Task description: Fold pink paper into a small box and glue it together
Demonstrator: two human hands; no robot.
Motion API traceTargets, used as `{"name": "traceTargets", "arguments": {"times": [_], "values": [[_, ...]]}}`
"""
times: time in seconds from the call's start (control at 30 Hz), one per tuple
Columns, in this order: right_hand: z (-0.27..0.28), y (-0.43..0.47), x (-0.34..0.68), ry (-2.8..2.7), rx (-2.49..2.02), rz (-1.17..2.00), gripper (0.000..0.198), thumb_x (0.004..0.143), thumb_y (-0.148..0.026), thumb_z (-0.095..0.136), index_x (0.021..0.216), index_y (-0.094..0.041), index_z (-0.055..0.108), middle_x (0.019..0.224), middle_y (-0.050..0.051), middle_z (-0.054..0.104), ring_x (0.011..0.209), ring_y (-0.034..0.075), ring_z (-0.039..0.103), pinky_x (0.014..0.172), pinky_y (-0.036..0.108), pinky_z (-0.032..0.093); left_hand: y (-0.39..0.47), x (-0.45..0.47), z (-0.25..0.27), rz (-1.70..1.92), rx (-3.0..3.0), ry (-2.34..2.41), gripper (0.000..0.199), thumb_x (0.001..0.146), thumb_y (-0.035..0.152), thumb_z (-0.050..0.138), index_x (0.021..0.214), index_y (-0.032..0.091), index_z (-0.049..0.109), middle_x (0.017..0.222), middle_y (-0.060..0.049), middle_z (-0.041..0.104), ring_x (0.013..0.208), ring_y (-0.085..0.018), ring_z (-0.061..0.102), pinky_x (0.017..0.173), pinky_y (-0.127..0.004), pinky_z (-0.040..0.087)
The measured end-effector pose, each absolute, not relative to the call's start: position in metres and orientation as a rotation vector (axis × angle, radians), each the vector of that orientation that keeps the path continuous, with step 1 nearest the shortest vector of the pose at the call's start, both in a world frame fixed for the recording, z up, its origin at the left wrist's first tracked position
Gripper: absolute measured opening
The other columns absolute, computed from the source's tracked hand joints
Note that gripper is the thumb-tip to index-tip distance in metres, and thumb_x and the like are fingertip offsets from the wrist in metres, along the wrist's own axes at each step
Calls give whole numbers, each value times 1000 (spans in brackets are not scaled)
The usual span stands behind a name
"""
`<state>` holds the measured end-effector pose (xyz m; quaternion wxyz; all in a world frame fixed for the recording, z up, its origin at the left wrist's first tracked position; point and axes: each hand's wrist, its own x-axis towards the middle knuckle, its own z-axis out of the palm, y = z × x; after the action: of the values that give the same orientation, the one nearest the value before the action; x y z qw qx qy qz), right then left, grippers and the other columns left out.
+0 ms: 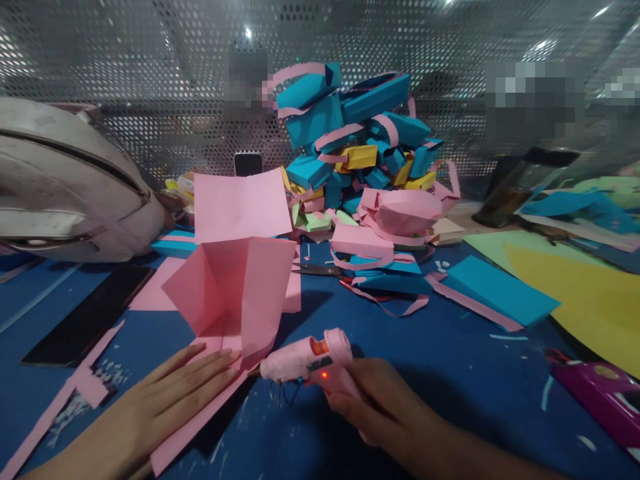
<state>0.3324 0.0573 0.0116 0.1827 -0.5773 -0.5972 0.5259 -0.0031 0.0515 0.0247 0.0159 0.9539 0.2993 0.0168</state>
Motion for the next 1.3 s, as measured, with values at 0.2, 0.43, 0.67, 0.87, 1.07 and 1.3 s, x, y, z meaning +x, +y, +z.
{"name": "traceTargets", "arguments": {"times": [0.2,0.43,0.67,0.87,1.07,1.3], "values": [[10,56,332,-1664,-1652,1464,50,83,-67,48,84,-20,61,78,2,56,60,12,51,56,24,48,51,-5,23,152,2974,936,68,90,24,38,153,15,15,155,-3,31,143,-18,31,118,-40,20],[4,54,333,-1632,-1670,1409,49,82,-68,49,84,-20,63,82,3,60,65,14,55,61,25,50,49,-2,28,184,3007,987,71,84,17,36,153,16,17,155,-1,32,144,-17,27,117,-38,26],[5,53,332,-1611,-1656,1381,51,81,-68,50,91,-20,65,78,2,60,64,15,55,61,27,51,47,-3,27,224,2965,994,69,88,17,34,153,18,13,153,-2,35,143,-18,30,117,-40,27],[10,54,332,-1604,-1682,1361,48,79,-68,53,84,-21,65,75,2,59,62,15,53,58,26,50,47,-2,28,256,2902,1001,72,86,14,37,153,21,13,152,-1,35,141,-20,34,116,-41,30],[5,53,332,-1594,-1665,1323,53,79,-69,52,94,-20,67,76,2,59,61,15,52,58,26,50,48,0,30,298,2896,1021,74,85,12,39,153,22,12,152,0,36,139,-19,38,116,-40,29],[-2,53,335,-1618,-1669,1232,52,81,-70,49,84,-20,64,74,2,58,61,16,52,56,26,50,48,-1,30,309,2897,1034,72,87,11,37,153,23,12,152,0,37,138,-18,40,116,-39,30]]}}
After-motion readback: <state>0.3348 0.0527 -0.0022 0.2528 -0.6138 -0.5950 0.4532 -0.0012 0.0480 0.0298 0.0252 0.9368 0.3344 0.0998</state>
